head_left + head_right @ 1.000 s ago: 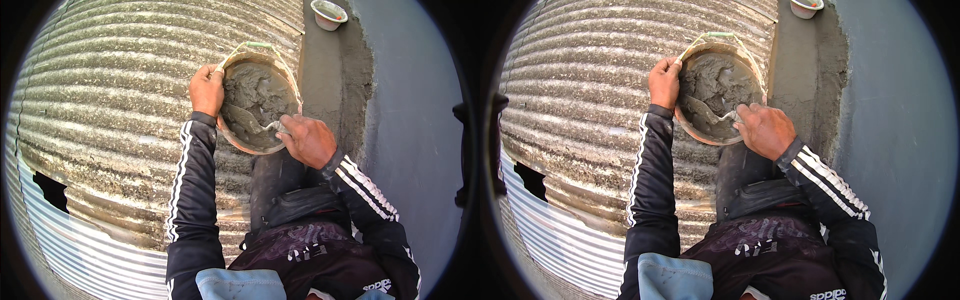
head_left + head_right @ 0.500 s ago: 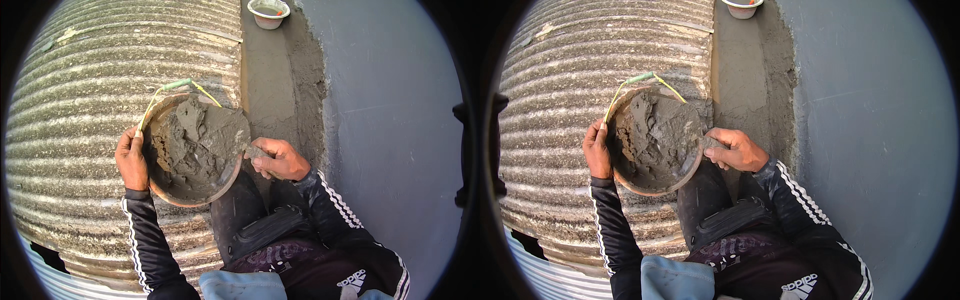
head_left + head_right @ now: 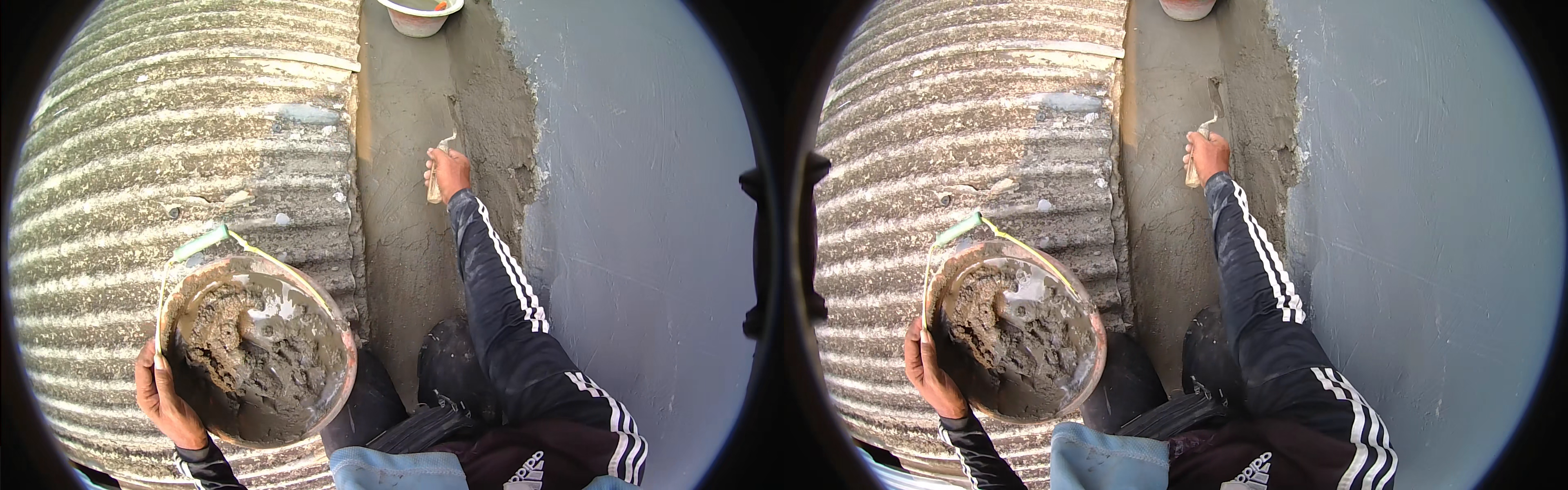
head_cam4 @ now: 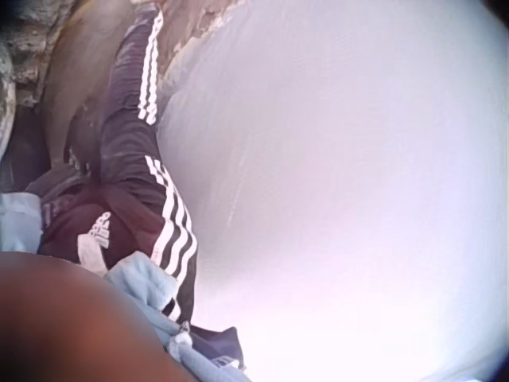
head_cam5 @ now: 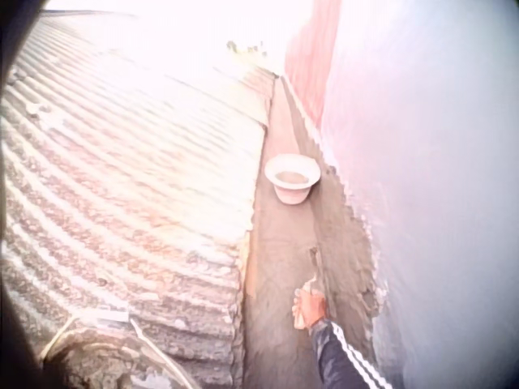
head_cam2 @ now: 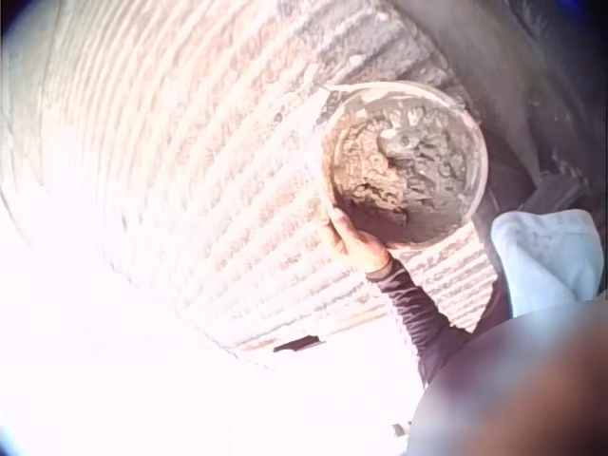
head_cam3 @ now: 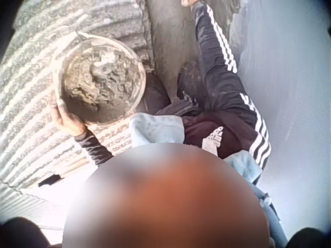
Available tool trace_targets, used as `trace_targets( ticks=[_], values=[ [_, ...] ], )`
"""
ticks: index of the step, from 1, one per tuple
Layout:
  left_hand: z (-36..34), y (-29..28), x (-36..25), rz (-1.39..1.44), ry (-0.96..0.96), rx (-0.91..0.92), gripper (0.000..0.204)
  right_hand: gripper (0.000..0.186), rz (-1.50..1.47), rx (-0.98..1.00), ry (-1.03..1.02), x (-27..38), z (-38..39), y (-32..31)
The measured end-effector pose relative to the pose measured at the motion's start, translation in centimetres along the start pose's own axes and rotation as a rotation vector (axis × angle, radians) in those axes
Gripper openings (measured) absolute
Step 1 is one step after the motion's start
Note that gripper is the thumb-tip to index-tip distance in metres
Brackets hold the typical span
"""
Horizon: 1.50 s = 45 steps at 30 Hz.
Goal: The person scoops cement from a bucket with a trowel and spreads it along the roof ridge where corrugated sheets meet a tiled section. They repeatedly smooth the cement to create a continuous seal along the joint.
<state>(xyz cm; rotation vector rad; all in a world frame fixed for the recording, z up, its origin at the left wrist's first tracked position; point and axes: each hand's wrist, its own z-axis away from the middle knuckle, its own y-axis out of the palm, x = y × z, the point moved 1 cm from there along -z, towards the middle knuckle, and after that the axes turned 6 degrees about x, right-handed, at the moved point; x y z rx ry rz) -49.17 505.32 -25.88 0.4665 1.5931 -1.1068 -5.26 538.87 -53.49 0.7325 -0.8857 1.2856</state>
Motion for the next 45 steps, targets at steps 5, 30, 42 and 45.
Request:
trace_targets(
  ticks=[5,30,42,45],
  values=[
    [-0.4,0.6,-0.5,-0.013,-0.006,0.052,0.031,0.019,-0.279,0.037,0.139,0.5,-6.4,-1.2],
    [-0.2,-1.1,0.9,-0.04,-0.099,0.03,0.034,0.022,-0.226,0.044,0.076,2.7,-8.4,-0.2],
    [-0.2,-1.0,0.7,-0.047,-0.101,0.038,0.034,0.026,-0.505,0.112,-0.042,2.8,-5.7,-3.8],
    [-0.2,-1.1,0.8,-0.068,-0.087,0.025,0.034,0.026,-0.456,0.062,-0.076,1.8,-1.7,-3.3]
  ],
)
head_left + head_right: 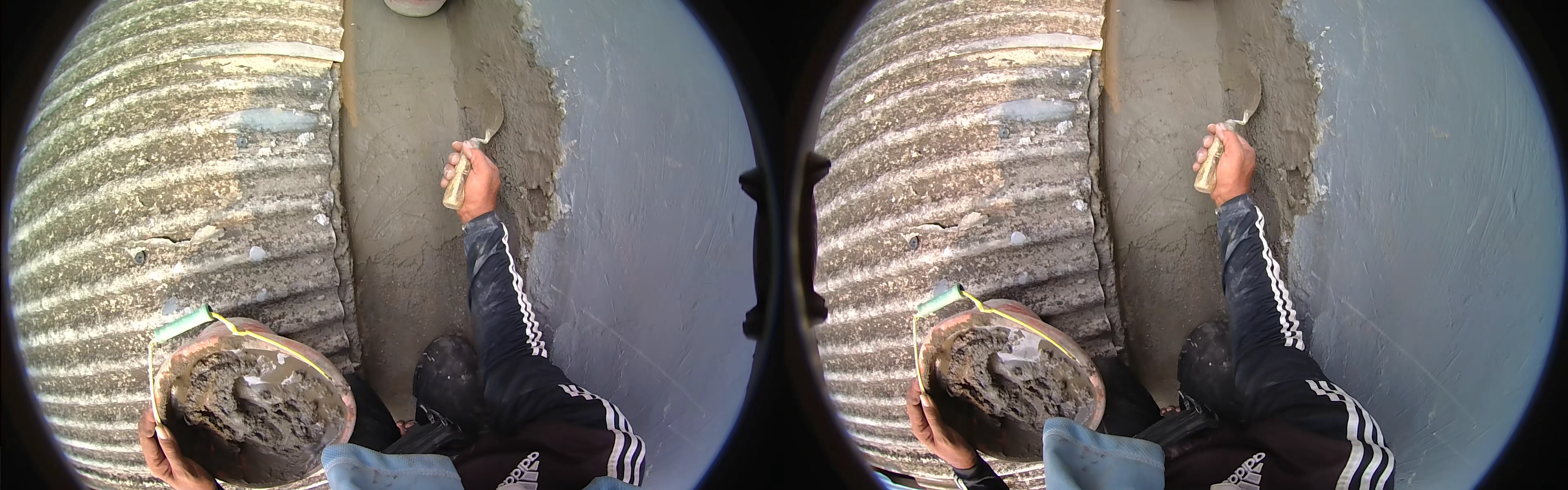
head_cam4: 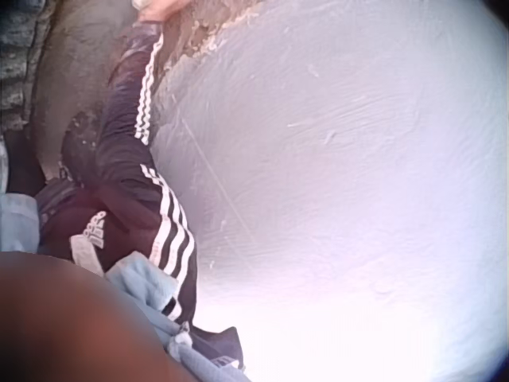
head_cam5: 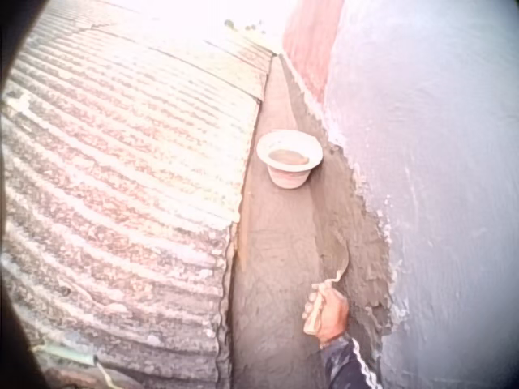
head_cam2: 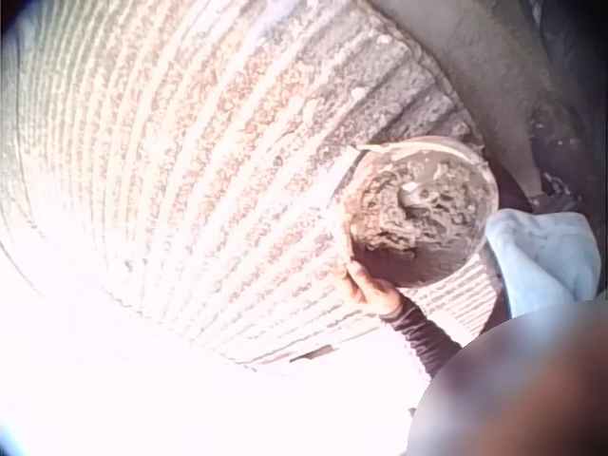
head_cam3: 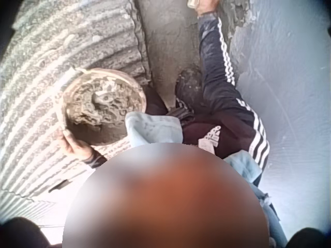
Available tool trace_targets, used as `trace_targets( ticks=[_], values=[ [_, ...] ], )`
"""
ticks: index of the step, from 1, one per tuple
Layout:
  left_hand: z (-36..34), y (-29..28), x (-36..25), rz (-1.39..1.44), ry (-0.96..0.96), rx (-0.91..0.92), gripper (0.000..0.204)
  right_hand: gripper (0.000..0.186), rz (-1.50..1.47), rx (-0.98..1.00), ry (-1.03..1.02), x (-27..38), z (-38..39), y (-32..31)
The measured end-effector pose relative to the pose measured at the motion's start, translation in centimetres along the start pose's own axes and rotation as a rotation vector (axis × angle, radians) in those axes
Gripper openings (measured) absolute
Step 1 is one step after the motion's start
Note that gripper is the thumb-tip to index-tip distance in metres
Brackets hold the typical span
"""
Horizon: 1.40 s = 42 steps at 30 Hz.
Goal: The person scoops cement from a bucket with a trowel and spreads it along the roof ridge where corrugated sheets meet a tiled section. They repeatedly smooth the cement to create a continuous seal along the joint.
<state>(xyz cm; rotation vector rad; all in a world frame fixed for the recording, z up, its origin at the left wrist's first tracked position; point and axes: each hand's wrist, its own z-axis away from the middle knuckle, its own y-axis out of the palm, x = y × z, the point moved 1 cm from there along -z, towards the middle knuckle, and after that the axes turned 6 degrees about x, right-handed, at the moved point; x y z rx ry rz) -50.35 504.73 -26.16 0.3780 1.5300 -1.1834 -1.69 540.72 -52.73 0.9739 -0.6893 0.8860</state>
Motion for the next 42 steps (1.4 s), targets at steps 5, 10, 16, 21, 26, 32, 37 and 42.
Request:
trace_targets(
  ticks=[5,10,16,21,26,32,37,42],
  values=[
    [-0.1,0.0,0.1,0.068,-0.015,-0.003,0.033,0.022,0.141,0.012,0.119,0.0,-3.4,2.0],
    [-0.2,0.2,-0.1,0.042,0.017,0.019,0.032,0.024,0.155,-0.079,0.064,1.8,-7.8,2.9],
    [-0.2,0.2,-0.1,0.063,-0.014,0.012,0.033,0.024,0.161,0.012,0.099,0.4,-6.2,1.1],
    [-0.1,0.2,-0.2,0.056,-0.02,-0.003,0.033,0.025,0.07,-0.067,0.197,-0.3,-7.1,0.7],
    [-0.2,0.4,-0.3,0.03,0.012,-0.013,0.033,0.028,0.06,0.008,0.142,-0.8,-5.8,1.6],
    [-0.4,0.6,-0.7,0.028,0.008,0.024,0.032,0.02,0.04,0.033,0.25,-2.0,-9.1,3.1],
    [-0.4,0.9,-0.7,0.11,0.016,0.038,0.032,0.027,0.077,-0.017,0.289,-3.7,-12.0,2.6],
    [-0.4,0.7,-0.6,0.139,0.004,0.039,0.032,0.026,-0.12,0.083,0.335,-5.1,-9.2,2.8]
  ],
)
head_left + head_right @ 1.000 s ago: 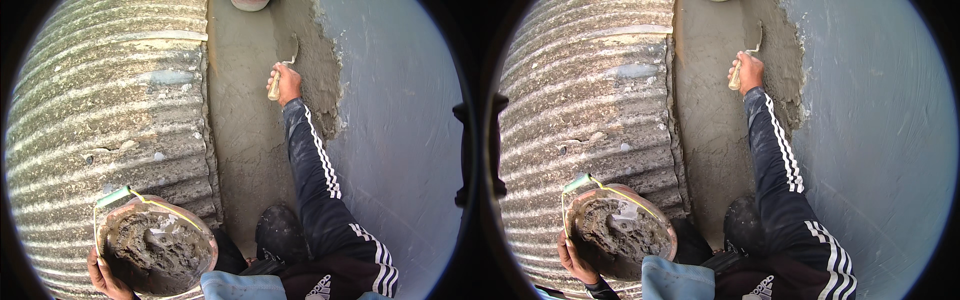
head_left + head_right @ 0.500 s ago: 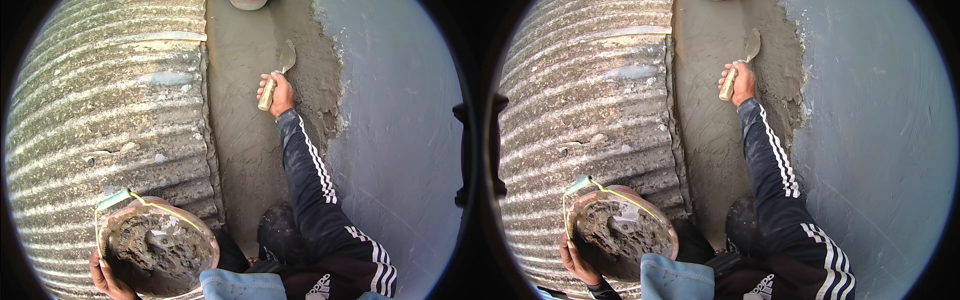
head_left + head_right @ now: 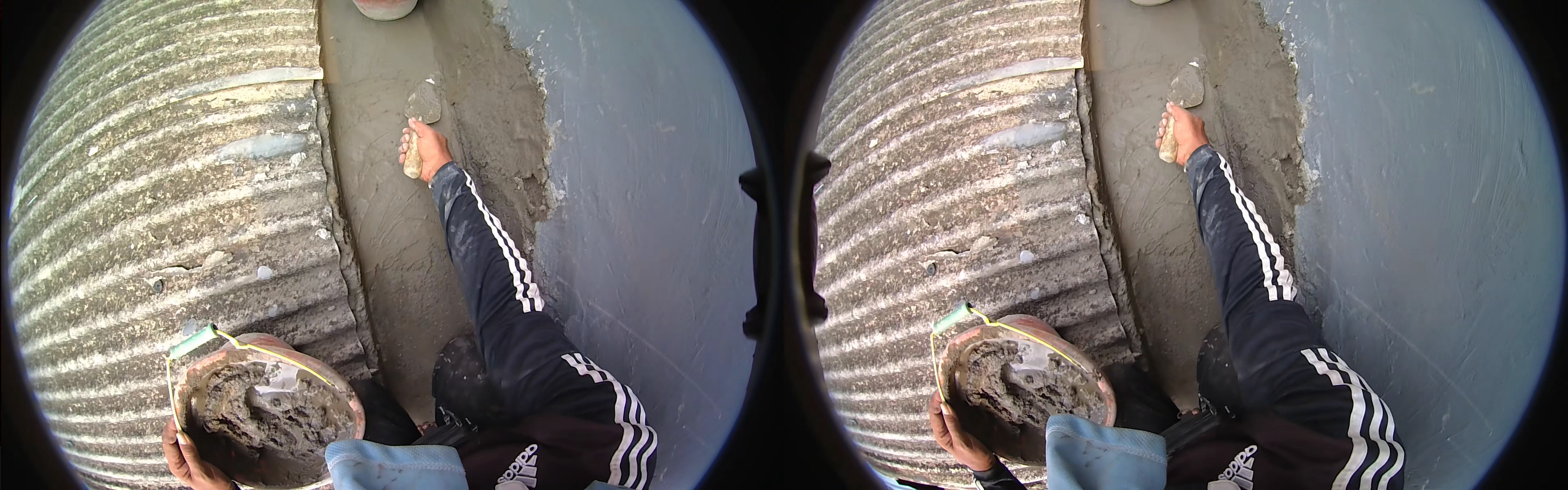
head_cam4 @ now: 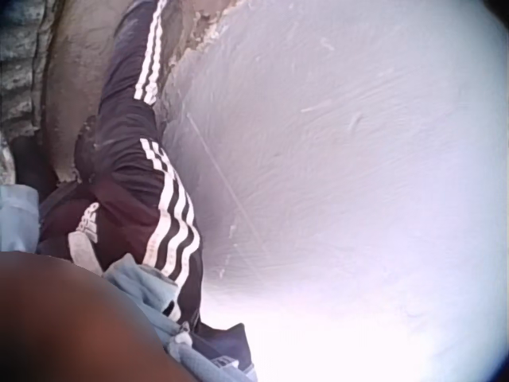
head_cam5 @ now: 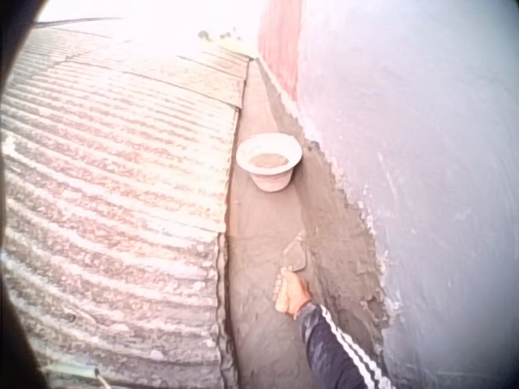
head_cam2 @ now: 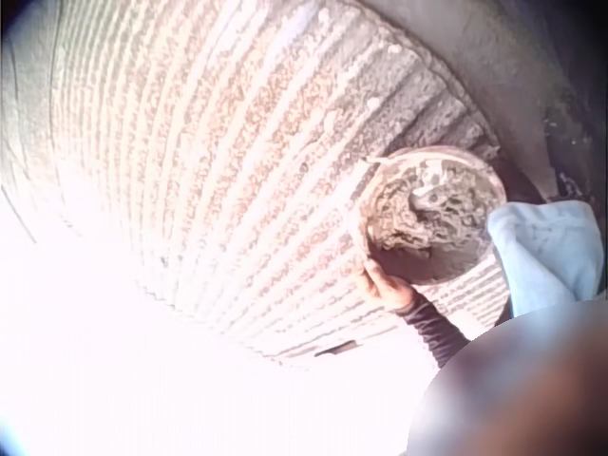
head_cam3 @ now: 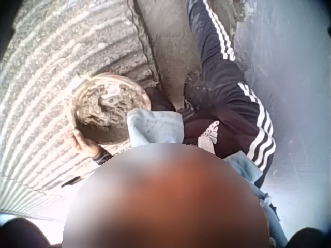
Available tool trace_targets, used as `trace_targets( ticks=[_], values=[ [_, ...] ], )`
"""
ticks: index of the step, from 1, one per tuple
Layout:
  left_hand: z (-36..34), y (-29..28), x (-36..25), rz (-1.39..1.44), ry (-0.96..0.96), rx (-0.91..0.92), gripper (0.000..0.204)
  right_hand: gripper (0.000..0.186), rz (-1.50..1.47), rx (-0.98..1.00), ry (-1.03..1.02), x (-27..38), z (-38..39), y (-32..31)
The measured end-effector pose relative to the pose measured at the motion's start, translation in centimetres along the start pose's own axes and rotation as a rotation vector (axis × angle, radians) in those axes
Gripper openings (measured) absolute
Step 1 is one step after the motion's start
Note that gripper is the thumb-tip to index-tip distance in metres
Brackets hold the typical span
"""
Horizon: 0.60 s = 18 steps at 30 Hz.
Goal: The person scoops cement from a bucket with a trowel and spreads it along the roof ridge where corrugated sheets meet a tiled section. They repeatedly smooth the cement to create a continuous seal along the joint.
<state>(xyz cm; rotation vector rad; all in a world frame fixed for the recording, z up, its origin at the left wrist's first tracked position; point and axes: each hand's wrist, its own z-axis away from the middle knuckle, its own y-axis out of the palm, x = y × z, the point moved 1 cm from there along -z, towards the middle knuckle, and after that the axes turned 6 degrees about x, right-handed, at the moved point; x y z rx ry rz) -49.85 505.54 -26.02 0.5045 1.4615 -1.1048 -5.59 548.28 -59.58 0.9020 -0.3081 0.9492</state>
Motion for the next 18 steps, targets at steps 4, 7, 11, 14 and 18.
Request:
trace_targets(
  ticks=[4,7,11,14,18],
  values=[
    [0.0,-0.1,0.2,-0.031,0.044,0.005,0.033,0.026,0.065,0.078,0.179,-1.4,2.3,1.5],
    [0.1,-0.1,0.4,0.058,0.009,-0.003,0.033,0.027,0.11,0.004,-0.025,0.5,0.6,3.3],
    [0.1,-0.5,0.3,0.009,-0.003,-0.009,0.034,0.026,0.036,-0.163,-0.093,2.7,-3.7,3.9],
    [0.0,-0.7,0.4,-0.034,0.016,-0.009,0.034,0.025,-0.013,-0.17,-0.042,1.3,-3.9,1.8],
    [0.2,-0.4,0.5,0.01,0.012,-0.005,0.034,0.026,-0.028,-0.077,-0.035,-2.3,0.8,-0.8]
  ],
)
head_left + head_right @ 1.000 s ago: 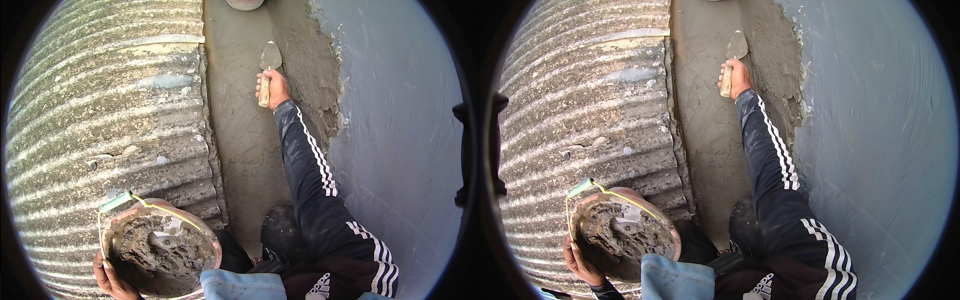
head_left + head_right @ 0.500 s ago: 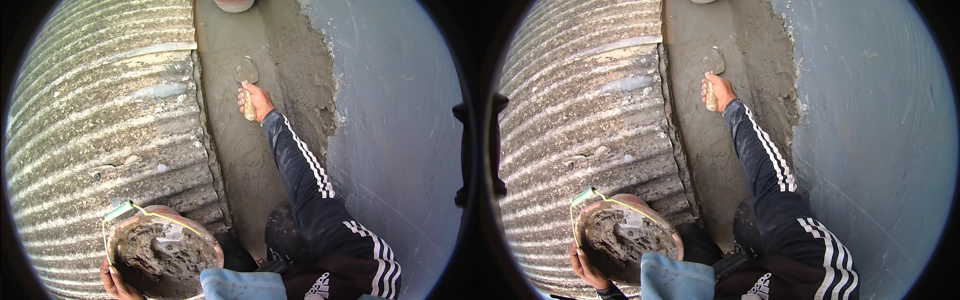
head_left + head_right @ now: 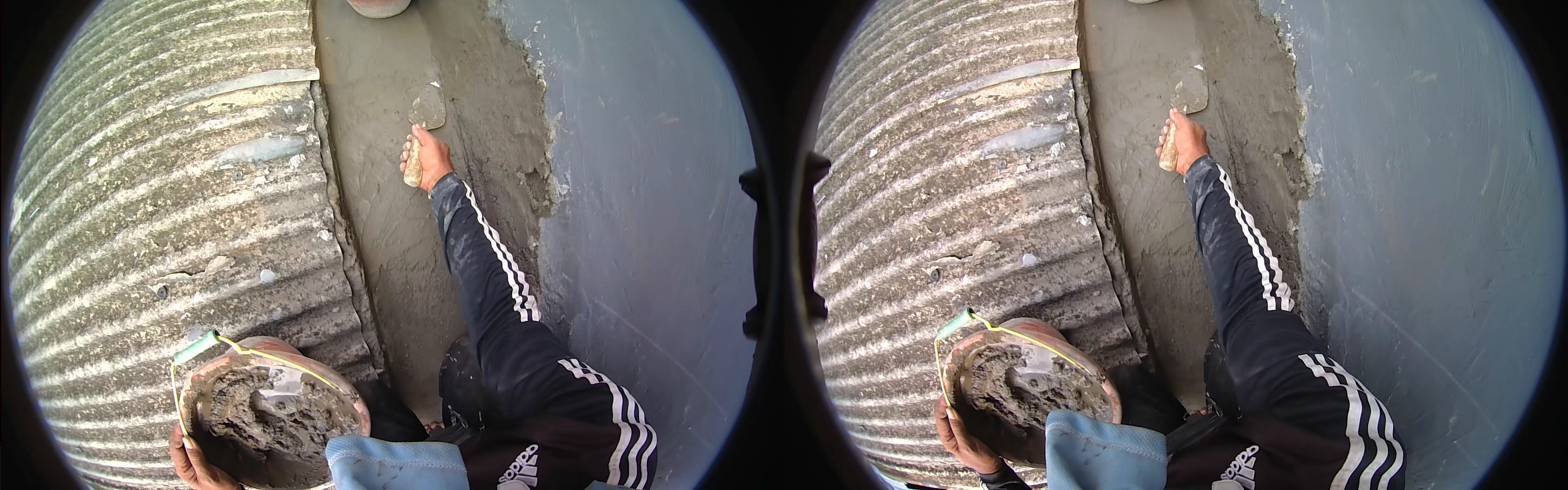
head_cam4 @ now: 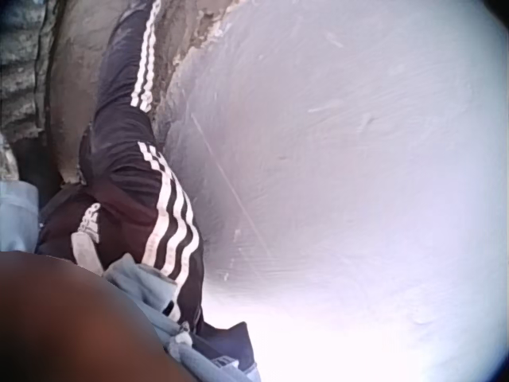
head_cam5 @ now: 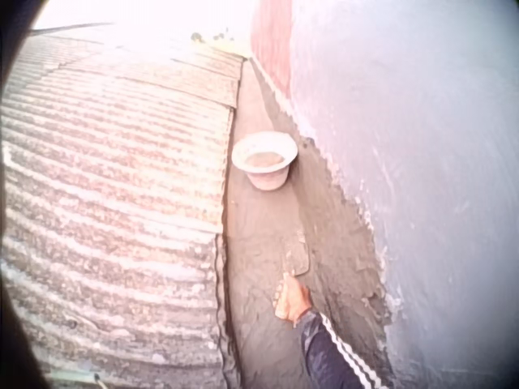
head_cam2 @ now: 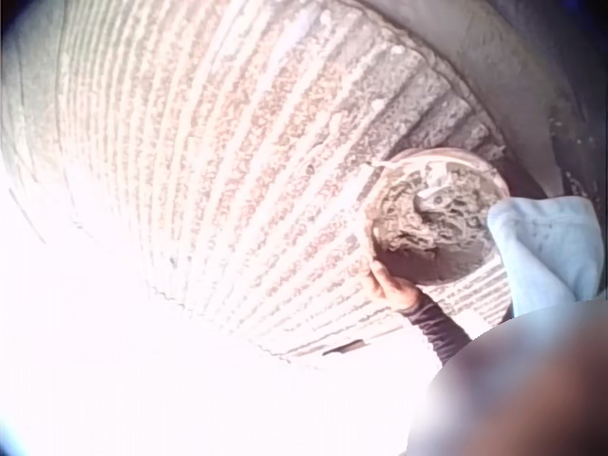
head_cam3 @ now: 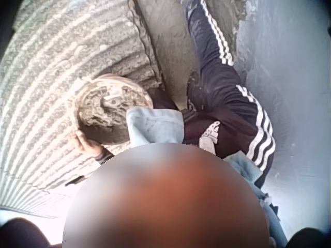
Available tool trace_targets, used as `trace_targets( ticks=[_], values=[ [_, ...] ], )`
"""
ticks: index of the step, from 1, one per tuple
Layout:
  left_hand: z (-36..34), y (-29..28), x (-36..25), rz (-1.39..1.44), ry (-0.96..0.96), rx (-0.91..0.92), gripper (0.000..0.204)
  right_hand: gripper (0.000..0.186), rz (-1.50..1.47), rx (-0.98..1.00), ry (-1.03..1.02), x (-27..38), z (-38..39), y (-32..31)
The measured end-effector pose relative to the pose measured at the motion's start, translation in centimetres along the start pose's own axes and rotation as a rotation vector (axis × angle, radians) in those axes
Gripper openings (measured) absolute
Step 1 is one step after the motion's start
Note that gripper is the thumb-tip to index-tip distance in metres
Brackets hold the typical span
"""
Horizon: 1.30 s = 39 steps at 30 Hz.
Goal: The person scoops cement from a bucket with a trowel and spreads it along the roof ridge where corrugated sheets meet a tiled section. They repeatedly smooth the cement to create a continuous seal along the joint.
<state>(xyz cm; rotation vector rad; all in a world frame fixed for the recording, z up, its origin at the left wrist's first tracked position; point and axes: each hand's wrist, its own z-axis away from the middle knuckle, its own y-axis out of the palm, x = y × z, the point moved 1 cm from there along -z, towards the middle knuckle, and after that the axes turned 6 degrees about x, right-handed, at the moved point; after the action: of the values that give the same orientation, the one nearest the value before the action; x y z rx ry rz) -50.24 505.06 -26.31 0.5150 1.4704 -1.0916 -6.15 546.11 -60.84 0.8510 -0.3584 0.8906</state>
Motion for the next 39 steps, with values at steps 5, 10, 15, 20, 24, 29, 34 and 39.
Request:
trace_targets(
  ticks=[5,10,15,20,24,29,34,39],
  values=[
    [-0.1,0.1,-0.3,-0.015,0.009,0.003,0.034,0.03,0.137,0.034,0.066,-2.3,7.7,-1.1],
    [-0.2,0.5,-0.7,-0.087,0.014,-0.026,0.034,0.032,0.274,0.063,-0.009,2.6,2.9,0.2],
    [-0.4,1.4,-1.2,-0.093,0.019,0.005,0.033,0.035,0.379,0.08,0.148,1.7,1.0,0.3],
    [-0.3,1.3,-1.1,-0.142,0.008,-0.023,0.031,0.037,0.434,0.182,0.094,1.3,2.6,-0.9],
    [-0.3,1.6,-1.3,-0.128,0.046,-0.001,0.031,0.035,0.328,-0.022,0.068,3.3,1.5,-0.4],
    [-0.6,3.1,-2.6,-0.16,0.086,0.002,0.027,0.024,0.427,0.34,0.225,1.3,9.2,1.1],
    [-0.7,2.6,-2.6,-0.249,0.124,-0.032,0.023,0.029,0.478,0.591,-0.001,3.8,25.0,4.0],
    [-0.8,1.9,-1.7,-0.065,0.085,0.014,0.02,0.035,1.253,0.683,-0.283,7.1,38.0,10.3]
  ],
)
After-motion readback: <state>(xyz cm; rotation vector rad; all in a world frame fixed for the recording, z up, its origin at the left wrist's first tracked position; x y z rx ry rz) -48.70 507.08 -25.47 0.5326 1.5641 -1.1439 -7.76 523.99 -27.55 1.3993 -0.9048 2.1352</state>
